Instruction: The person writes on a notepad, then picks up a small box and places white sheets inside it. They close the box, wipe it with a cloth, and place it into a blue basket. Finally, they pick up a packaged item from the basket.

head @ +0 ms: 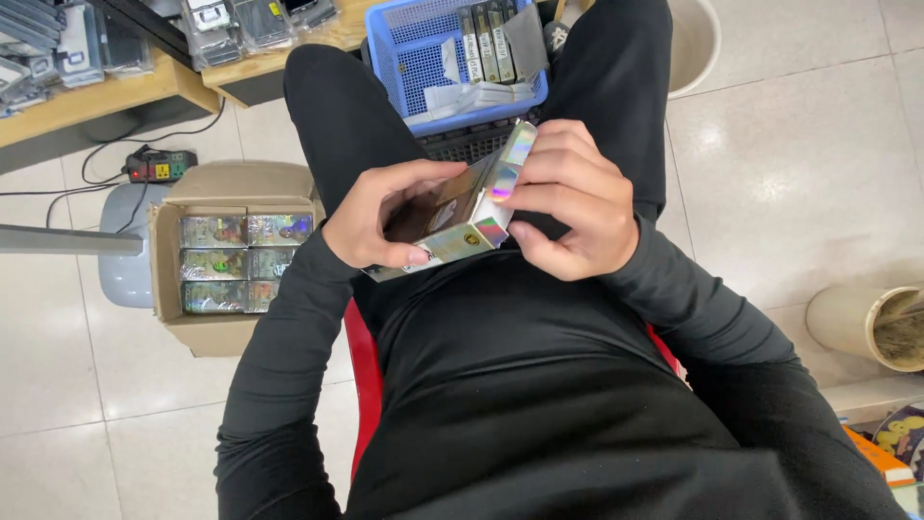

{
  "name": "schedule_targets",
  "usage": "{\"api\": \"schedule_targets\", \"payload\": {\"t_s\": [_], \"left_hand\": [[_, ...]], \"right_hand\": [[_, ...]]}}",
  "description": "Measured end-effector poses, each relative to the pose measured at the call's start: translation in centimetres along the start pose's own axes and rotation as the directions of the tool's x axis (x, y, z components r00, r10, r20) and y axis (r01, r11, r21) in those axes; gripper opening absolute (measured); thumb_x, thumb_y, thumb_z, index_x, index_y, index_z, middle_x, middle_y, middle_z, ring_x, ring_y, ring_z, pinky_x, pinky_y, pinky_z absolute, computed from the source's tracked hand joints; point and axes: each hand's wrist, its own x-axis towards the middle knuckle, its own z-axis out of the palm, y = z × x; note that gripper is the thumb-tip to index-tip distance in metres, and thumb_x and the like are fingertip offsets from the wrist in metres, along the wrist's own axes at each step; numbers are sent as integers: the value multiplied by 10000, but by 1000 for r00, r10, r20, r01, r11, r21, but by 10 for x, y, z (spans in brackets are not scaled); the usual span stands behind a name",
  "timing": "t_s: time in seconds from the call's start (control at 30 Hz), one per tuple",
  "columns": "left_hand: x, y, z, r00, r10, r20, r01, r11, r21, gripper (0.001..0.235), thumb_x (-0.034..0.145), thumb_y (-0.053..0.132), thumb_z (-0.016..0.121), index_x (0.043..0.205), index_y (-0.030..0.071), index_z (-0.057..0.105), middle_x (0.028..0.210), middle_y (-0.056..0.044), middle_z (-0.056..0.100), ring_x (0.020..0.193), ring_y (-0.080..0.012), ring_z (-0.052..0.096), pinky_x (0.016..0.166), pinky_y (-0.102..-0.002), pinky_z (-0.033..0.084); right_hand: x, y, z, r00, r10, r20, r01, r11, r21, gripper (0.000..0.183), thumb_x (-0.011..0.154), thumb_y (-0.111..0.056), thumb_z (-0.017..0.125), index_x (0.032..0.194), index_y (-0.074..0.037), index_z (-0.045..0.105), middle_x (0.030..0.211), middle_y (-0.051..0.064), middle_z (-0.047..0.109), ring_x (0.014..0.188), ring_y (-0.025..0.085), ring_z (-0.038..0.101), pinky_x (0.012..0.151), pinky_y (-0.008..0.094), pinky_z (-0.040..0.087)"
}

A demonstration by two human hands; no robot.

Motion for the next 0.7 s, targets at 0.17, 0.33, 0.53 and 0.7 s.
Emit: {"api": "schedule_targets", "payload": {"t_s": [0.17,0.33,0.53,0.7], "left_hand": [[6,8,10,997,71,18,-71,997,-31,850,751,419,788,1354,-98,488,1133,-231,621,1006,-240,638,837,-459,537],[-7,6,12,981,-163,106,180,965,-188,806,811,401,743,1402,-51,433,1362,-180,548,1268,-275,569,1124,-400,449],[-8,-6,12,937,-302,174,336,915,-224,805,791,478,699,1368,-36,475,1332,-157,578,1219,-244,584,1056,-355,466],[-10,-14,7,927,-318,197,364,891,-273,834,784,448,722,1372,-90,475,1313,-154,583,1190,-219,576,1033,-324,469]], "right_hand": [[12,-17,-7,998,11,58,-10,1000,-26,175,878,-156,644,865,-17,749,864,131,681,753,315,596,836,532,469],[39,-23,-30,925,75,373,-56,996,-63,173,887,137,566,951,19,676,969,142,644,821,291,605,770,415,440],[50,-15,-42,811,146,566,-111,989,-96,71,952,64,602,1002,24,630,969,125,617,875,276,607,775,388,458],[63,-2,-54,738,208,642,-278,961,9,149,989,48,502,1044,69,639,1036,183,615,915,280,641,816,328,519]]}}
